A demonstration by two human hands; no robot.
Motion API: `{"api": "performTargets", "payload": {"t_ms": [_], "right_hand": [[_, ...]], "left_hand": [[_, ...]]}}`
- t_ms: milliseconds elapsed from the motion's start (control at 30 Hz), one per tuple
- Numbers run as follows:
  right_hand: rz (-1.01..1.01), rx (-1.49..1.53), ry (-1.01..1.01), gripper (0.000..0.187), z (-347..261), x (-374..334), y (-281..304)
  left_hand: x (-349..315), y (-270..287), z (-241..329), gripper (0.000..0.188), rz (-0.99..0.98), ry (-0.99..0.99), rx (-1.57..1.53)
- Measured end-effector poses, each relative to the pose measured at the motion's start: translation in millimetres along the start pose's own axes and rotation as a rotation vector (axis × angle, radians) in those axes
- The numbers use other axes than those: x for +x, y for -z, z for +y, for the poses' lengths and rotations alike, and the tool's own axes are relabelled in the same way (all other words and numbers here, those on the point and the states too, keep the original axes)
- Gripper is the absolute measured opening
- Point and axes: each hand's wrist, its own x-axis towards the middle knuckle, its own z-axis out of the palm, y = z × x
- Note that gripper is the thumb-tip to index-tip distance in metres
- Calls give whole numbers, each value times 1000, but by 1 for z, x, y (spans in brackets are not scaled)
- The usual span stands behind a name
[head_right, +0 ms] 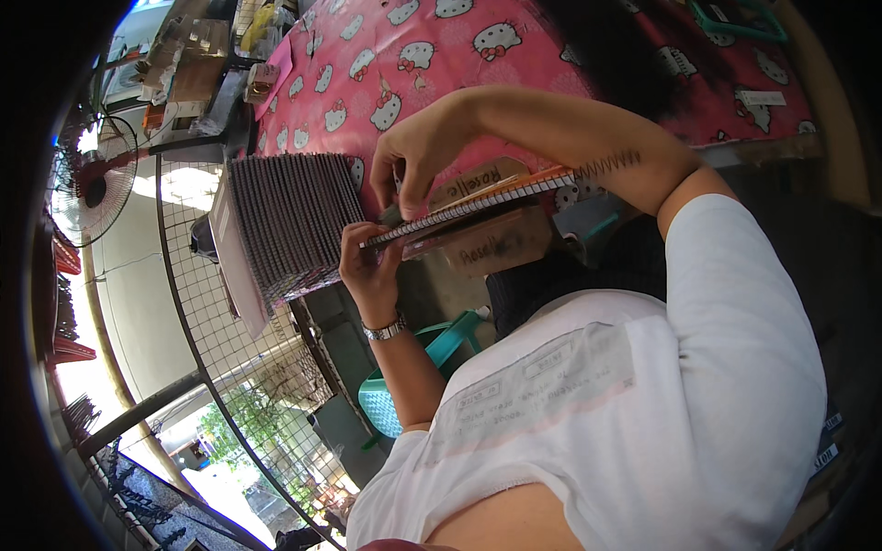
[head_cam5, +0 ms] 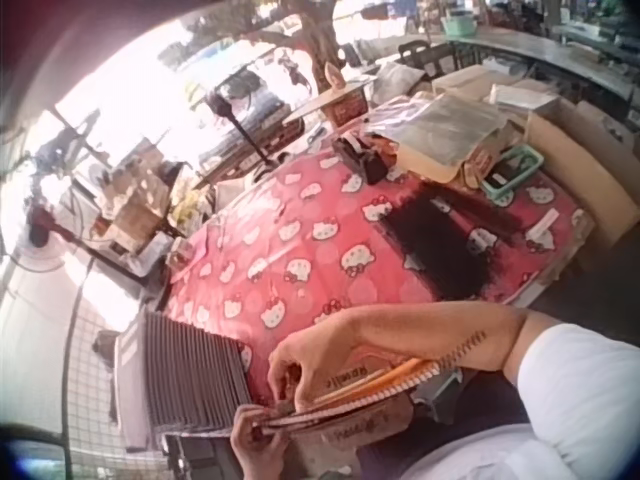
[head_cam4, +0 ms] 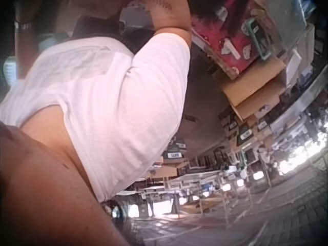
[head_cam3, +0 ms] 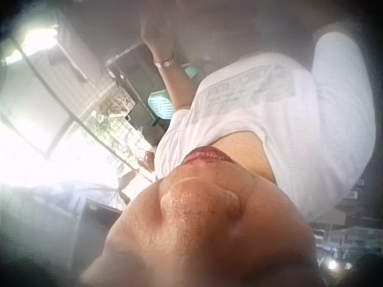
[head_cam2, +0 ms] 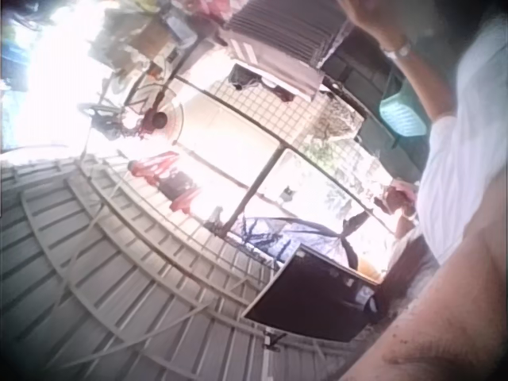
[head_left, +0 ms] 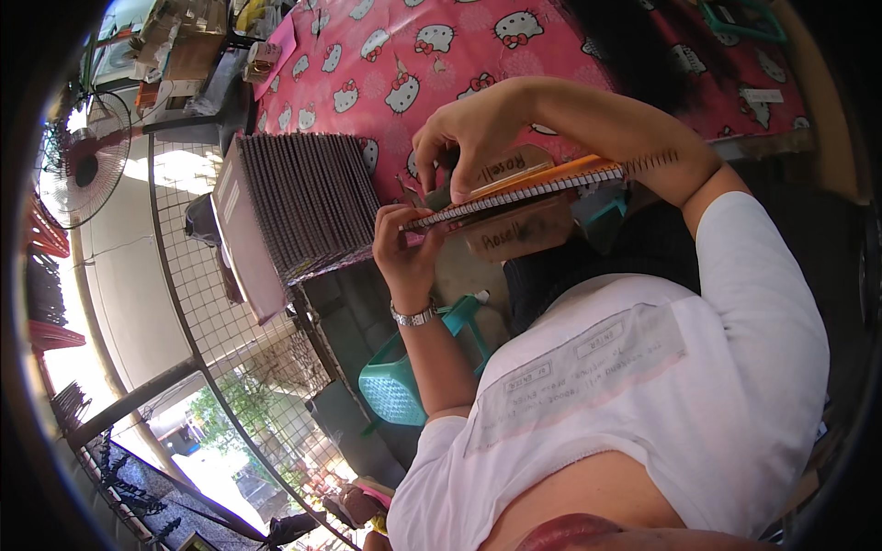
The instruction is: The person labels notebooks by wrapping a numbered adhesive strip around the spine of each one, pressing it down by hand, and then placing the finished notebook onto a stack.
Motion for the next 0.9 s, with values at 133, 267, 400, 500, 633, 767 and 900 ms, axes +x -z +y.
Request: {"api": "performTargets", "payload": {"t_ms": [133,267,400,500,633,767,900], "right_hand": [[-51,116,86,46,6,6,-2],[297,-679,-367,45,45,-5,42],[722,-1294,-426,47,119,-88,83],[1123,-1252,-136,46,134,-127,41],[1253,-1276,-502,49,147,-147,-66],[1180,-1620,-515,53,153,-158,-101],[1380,-1294,-418,55,131,-168,-91]], "left_hand": [[-4,2,0,28,48,113,-213],[-3,14,-27,26,3,57,-213],[10,8,-8,23,29,198,-391],[11,13,-20,17,58,159,-422],[12,27,-49,14,42,178,-279],[34,22,-39,16,-7,166,-287],[39,18,-20,16,-42,197,-401]]}}
